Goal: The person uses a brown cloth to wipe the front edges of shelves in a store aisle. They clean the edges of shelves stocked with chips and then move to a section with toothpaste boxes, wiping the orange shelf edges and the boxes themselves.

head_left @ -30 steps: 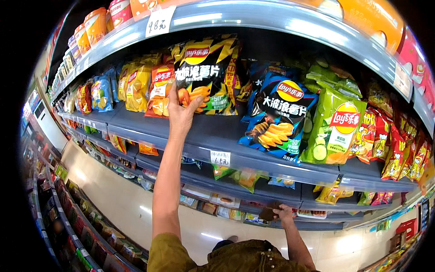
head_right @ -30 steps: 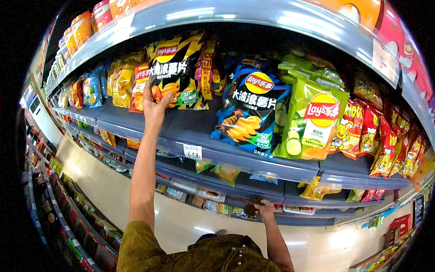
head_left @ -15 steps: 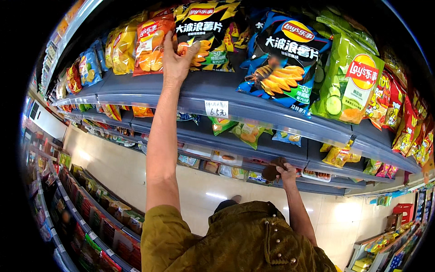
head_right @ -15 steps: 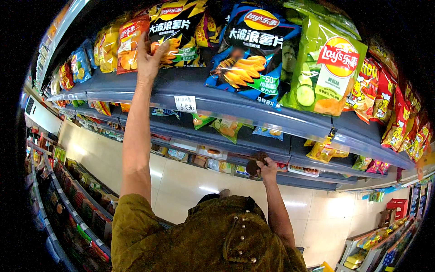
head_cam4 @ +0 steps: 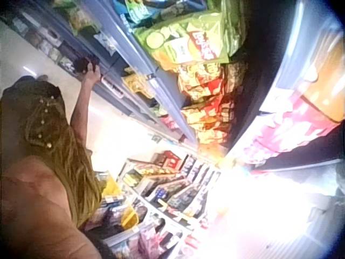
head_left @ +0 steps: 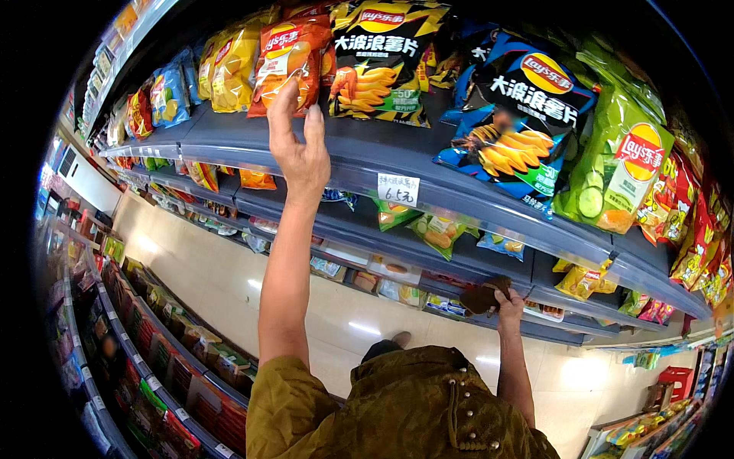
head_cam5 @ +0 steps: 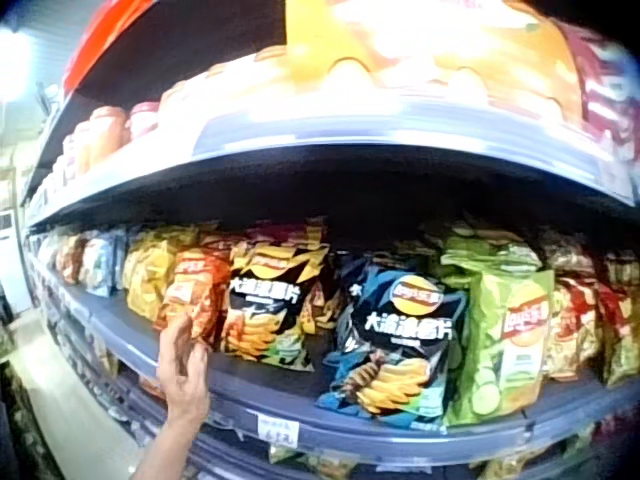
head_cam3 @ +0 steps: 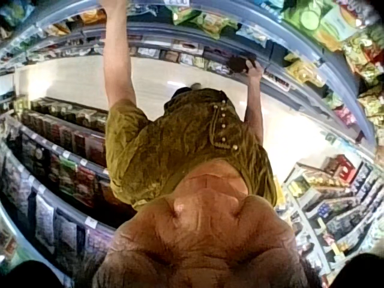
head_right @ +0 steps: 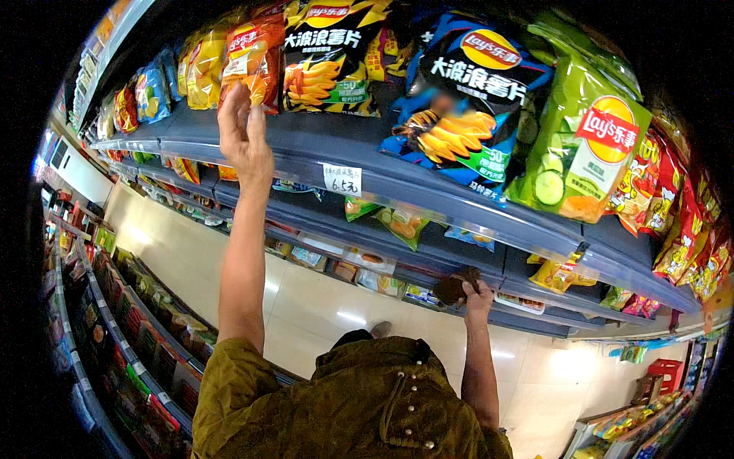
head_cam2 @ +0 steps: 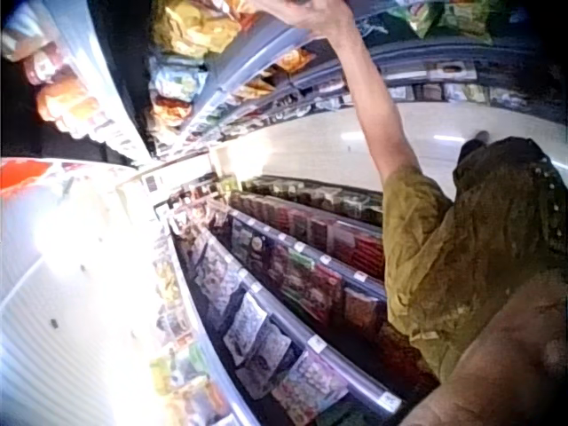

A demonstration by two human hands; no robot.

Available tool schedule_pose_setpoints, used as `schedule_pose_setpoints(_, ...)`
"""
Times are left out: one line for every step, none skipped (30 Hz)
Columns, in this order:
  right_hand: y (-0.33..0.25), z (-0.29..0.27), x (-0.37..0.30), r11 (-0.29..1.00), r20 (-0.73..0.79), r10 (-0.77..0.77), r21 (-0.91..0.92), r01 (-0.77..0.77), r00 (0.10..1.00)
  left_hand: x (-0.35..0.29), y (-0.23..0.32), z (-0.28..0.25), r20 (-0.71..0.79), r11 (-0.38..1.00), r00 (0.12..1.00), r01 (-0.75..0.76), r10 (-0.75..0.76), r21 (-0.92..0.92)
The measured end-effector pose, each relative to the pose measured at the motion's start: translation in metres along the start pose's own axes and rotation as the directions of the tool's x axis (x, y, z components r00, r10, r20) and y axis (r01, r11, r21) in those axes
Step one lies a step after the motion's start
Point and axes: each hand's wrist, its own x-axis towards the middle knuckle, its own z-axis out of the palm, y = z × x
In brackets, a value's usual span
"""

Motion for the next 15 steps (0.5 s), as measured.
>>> schedule_pose_setpoints(0.000,0.001,0.003,1.000,0.028,-0.004,-0.001,0.004,1.000,-0.006,-0.001,-0.006,0.010,1.000,1.000,0.019,-0.019,-0.008)
schedule_pose_setpoints(0.001,0.002,0.004,1.000,-0.009,-0.005,-0.029,0.004,1.000,-0.013,-0.002,-0.011,0.022,0.999,0.999,0.038,-0.038,-0.019)
schedule_pose_setpoints(-0.005,0.010,-0.001,0.998,-0.044,-0.008,-0.057,0.005,0.999,-0.019,-0.003,-0.018,0.058,0.999,0.998,0.028,-0.029,0.016)
schedule_pose_setpoints(-0.009,0.017,-0.003,0.996,-0.081,-0.012,-0.085,0.005,0.997,-0.025,-0.003,-0.019,0.071,0.998,0.996,0.052,-0.050,-0.030)
schedule_pose_setpoints(-0.007,0.020,-0.001,0.994,-0.061,-0.012,-0.111,0.005,0.998,-0.030,0.001,-0.020,0.085,0.998,0.995,0.058,-0.056,-0.031)
schedule_pose_setpoints(-0.005,0.022,-0.001,0.990,-0.046,-0.013,-0.138,0.006,0.999,-0.035,0.005,-0.019,0.100,0.997,0.993,0.066,-0.062,-0.036)
schedule_pose_setpoints(-0.004,0.025,-0.001,0.986,-0.033,-0.013,-0.164,0.008,0.999,-0.039,0.003,-0.020,0.114,0.999,0.994,-0.004,0.000,0.039)
schedule_pose_setpoints(-0.002,0.029,-0.001,0.982,-0.036,-0.034,-0.187,0.027,0.999,-0.043,0.004,-0.018,0.114,1.000,0.993,0.012,-0.011,-0.006)
schedule_pose_setpoints(-0.001,0.037,-0.003,0.977,-0.038,-0.054,-0.207,0.045,0.998,-0.046,0.005,-0.019,0.143,1.000,0.990,0.008,-0.006,-0.010)
schedule_pose_setpoints(0.000,0.044,-0.004,0.972,-0.039,-0.073,-0.227,0.063,0.997,-0.048,0.003,-0.019,0.172,1.000,0.985,0.003,-0.001,-0.014)
schedule_pose_setpoints(0.002,0.047,-0.002,0.969,-0.034,-0.089,-0.232,0.079,0.995,-0.048,-0.001,-0.019,0.200,0.999,0.979,-0.046,0.043,0.012)
schedule_pose_setpoints(0.007,0.050,-0.001,0.967,-0.031,-0.101,-0.237,0.091,0.994,-0.048,-0.005,-0.021,0.232,0.995,0.969,-0.095,0.084,0.035)
schedule_pose_setpoints(0.012,0.054,0.000,0.965,-0.028,-0.112,-0.240,0.102,0.993,-0.048,-0.009,-0.022,0.266,0.988,0.956,-0.144,0.124,0.057)
schedule_pose_setpoints(0.016,0.056,-0.001,0.963,-0.025,-0.122,-0.244,0.112,0.992,-0.047,-0.010,-0.023,0.277,0.979,0.947,-0.188,0.161,0.073)
schedule_pose_setpoints(0.008,0.060,-0.006,0.974,-0.049,-0.075,-0.219,0.062,0.996,-0.046,-0.011,-0.020,0.290,0.970,0.936,-0.231,0.199,0.077)
